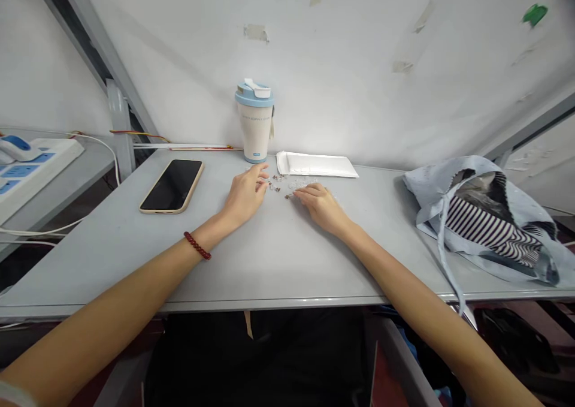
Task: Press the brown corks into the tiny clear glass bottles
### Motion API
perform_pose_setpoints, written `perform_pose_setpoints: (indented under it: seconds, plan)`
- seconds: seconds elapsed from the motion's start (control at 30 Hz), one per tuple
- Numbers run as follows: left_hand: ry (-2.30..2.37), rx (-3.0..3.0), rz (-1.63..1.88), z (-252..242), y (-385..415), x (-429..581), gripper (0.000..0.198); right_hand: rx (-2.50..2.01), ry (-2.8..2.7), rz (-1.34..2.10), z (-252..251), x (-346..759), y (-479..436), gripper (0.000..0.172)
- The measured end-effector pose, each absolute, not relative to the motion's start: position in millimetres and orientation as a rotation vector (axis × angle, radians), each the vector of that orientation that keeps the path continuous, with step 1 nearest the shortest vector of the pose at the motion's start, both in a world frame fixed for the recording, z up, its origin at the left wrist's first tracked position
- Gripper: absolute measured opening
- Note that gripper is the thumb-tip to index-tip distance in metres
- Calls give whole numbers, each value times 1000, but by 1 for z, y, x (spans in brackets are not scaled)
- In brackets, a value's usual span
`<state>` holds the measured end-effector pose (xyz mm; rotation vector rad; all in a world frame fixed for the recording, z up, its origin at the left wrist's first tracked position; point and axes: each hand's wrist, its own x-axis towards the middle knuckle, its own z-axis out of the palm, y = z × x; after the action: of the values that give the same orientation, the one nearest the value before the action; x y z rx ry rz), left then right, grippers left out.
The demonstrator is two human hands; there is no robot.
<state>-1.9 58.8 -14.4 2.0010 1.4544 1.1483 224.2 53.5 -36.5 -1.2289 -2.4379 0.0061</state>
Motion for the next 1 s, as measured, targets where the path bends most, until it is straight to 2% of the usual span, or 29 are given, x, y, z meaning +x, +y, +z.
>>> perform_pose_setpoints:
  seconds: [0.23, 0.37, 0.67, 1.0]
  plan:
    - [1726, 2078, 920, -3, 67, -25, 22, -1222, -2400, 47, -32, 225, 48, 34]
    - [1660, 2230, 758, -7, 72, -30, 14, -1152, -2236, 167, -34, 230, 51, 31]
    - [1704, 2432, 663, -23, 70, -20, 20, -1228, -2344, 77, -35, 235, 60, 33]
    - [1720, 2536, 558, -25, 71, -19, 23, -1365, -2119, 263, -28, 230, 57, 23]
